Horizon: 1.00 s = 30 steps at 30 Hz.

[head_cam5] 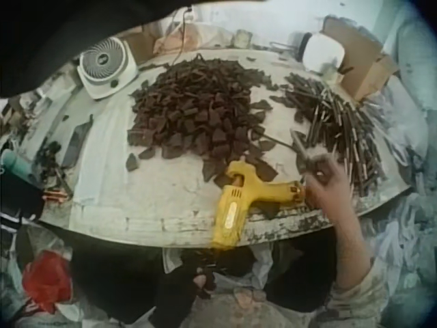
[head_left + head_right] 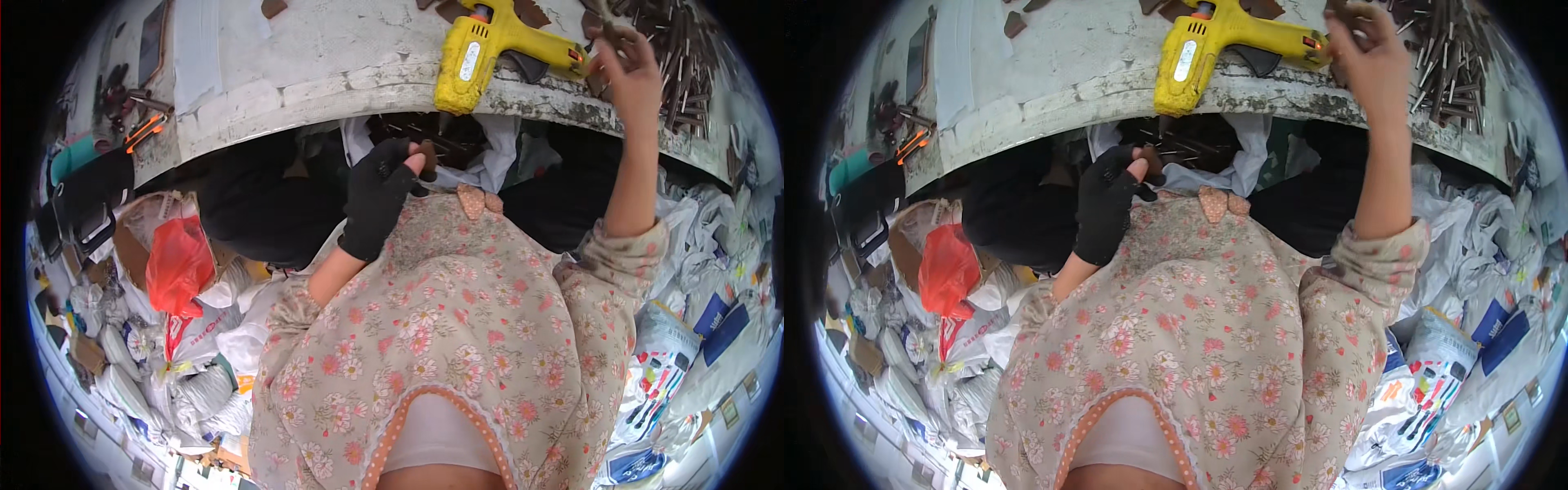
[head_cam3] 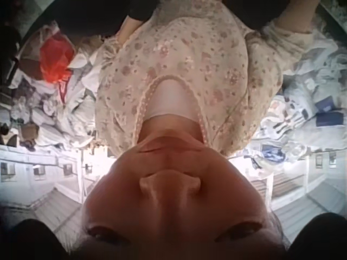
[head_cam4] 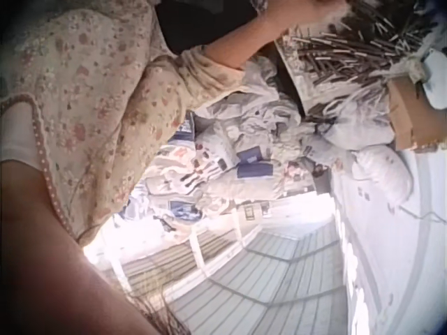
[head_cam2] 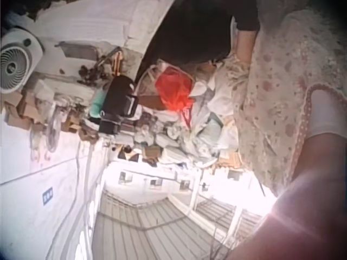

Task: Assembling brown plastic components by applying adhesive with a glue gun and joining them together.

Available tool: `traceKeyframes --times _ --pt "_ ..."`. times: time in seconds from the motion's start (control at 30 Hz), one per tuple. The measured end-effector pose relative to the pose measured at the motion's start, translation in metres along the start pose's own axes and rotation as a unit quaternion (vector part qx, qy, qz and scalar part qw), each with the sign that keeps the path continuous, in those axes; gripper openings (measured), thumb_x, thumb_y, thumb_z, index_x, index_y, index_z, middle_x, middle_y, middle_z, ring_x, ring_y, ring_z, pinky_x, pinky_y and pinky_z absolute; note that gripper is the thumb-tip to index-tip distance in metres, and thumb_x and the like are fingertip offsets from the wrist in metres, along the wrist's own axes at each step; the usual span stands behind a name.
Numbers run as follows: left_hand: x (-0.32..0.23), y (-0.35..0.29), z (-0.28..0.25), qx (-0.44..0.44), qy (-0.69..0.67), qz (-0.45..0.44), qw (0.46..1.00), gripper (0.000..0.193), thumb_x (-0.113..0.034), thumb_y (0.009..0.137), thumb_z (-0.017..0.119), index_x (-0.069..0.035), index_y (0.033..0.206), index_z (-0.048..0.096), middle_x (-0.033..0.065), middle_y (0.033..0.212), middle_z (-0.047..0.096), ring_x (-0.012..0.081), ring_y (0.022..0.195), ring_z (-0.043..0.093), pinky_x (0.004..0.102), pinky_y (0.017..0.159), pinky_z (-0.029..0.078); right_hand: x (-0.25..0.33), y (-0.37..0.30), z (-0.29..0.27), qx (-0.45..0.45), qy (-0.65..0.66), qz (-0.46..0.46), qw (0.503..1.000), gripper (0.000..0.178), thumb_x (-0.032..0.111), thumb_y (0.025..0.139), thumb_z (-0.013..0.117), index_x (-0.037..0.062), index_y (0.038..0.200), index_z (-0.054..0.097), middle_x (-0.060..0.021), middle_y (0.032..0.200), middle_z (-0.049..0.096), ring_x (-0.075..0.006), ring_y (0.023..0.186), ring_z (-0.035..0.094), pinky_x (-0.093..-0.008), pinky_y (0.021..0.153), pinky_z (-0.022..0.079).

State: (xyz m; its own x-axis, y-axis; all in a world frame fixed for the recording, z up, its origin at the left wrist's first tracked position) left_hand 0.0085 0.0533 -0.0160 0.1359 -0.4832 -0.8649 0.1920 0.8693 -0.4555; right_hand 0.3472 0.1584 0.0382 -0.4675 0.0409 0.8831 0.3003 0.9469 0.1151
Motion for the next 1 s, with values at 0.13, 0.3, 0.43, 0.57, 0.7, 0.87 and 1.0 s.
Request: traceKeyframes --times 0.13,0.3,0.43,0.57,0.7,0.87,1.0 --pt "0.006 0.003 -0.002 -0.001 0.003 -0.008 1.0 0.027 -0.014 0.086 0.057 0.004 0.106 0.055 0.0109 0.086 0.063 0.0152 0.073 0.062 0.0234 0.055 0.049 0.041 -0.047 0.062 0.073 -0.179 -0.129 0.973 0.048 0.026 0.074 0.07 0.0093 0.116 0.052 -0.0097 0.11 0.059 -0.0246 0.09 0.06 -0.0315 0.076 0.048" --pt "0.007 0.005 0.003 0.009 -0.011 -0.006 1.0 0.026 -0.014 0.086 0.057 0.004 0.104 0.055 0.0112 0.086 0.063 0.0156 0.072 0.063 0.023 0.054 0.049 0.054 -0.056 0.078 0.095 -0.337 -0.128 0.928 0.059 0.031 0.069 0.072 0.0119 0.121 0.049 -0.0123 0.124 0.049 -0.0304 0.103 0.055 -0.0378 0.083 0.048" --pt "0.007 0.007 0.005 0.0 -0.021 -0.001 1.0 0.024 -0.014 0.086 0.057 0.004 0.102 0.055 0.011 0.084 0.063 0.0161 0.07 0.063 0.0231 0.053 0.048 0.047 -0.049 0.077 0.08 -0.375 -0.18 0.906 0.063 0.023 0.069 0.073 0.0137 0.125 0.048 -0.0065 0.123 0.052 -0.0251 0.094 0.059 -0.0313 0.076 0.048" --pt "0.005 0.007 0.008 0.0 -0.02 0.007 1.0 0.024 -0.014 0.086 0.057 0.004 0.102 0.055 0.0105 0.083 0.063 0.0152 0.069 0.063 0.0231 0.051 0.047 0.049 -0.047 0.076 0.103 -0.33 -0.169 0.923 0.058 0.021 0.071 0.072 0.0147 0.124 0.05 -0.0042 0.122 0.053 -0.0253 0.097 0.058 -0.0318 0.077 0.048" --pt "0.004 0.004 0.004 -0.028 0.007 0.004 1.0 0.025 -0.016 0.087 0.057 0.002 0.104 0.056 0.0084 0.079 0.062 0.0094 0.059 0.055 0.0206 0.049 0.041 0.047 -0.047 0.077 0.11 -0.328 -0.18 0.921 0.057 0.021 0.071 0.071 0.0148 0.124 0.05 -0.0045 0.122 0.053 -0.0243 0.097 0.058 -0.0309 0.079 0.047" --pt "0.007 0.001 -0.004 -0.041 0.035 0.019 0.998 0.025 -0.018 0.087 0.057 0.0 0.104 0.056 0.0042 0.076 0.059 0.0056 0.058 0.048 0.0204 0.052 0.037 0.06 -0.065 0.079 0.061 -0.28 -0.231 0.93 0.053 0.016 0.077 0.066 0.0125 0.127 0.048 -0.0083 0.117 0.054 -0.0289 0.097 0.057 -0.0318 0.083 0.046" --pt "0.002 -0.001 -0.004 -0.082 -0.044 0.033 0.995 0.022 -0.025 0.089 0.055 -0.004 0.093 0.056 0.0002 0.073 0.054 0.0071 0.06 0.046 0.022 0.054 0.037 0.089 -0.099 0.084 0.179 -0.159 -0.243 0.94 0.046 0.01 0.081 0.061 0.0079 0.125 0.048 -0.0097 0.102 0.059 -0.0276 0.087 0.06 -0.032 0.076 0.047"
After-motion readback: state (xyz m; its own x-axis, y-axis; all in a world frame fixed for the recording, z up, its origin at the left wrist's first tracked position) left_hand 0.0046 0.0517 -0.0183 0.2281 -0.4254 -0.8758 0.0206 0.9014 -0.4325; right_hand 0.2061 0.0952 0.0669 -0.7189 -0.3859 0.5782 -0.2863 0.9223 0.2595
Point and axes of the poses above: each hand's wrist, its own y-axis towards the middle knuckle, its own z-axis out of the palm, x = y × z, the point moved 6 cm from there along y, towards the middle knuckle
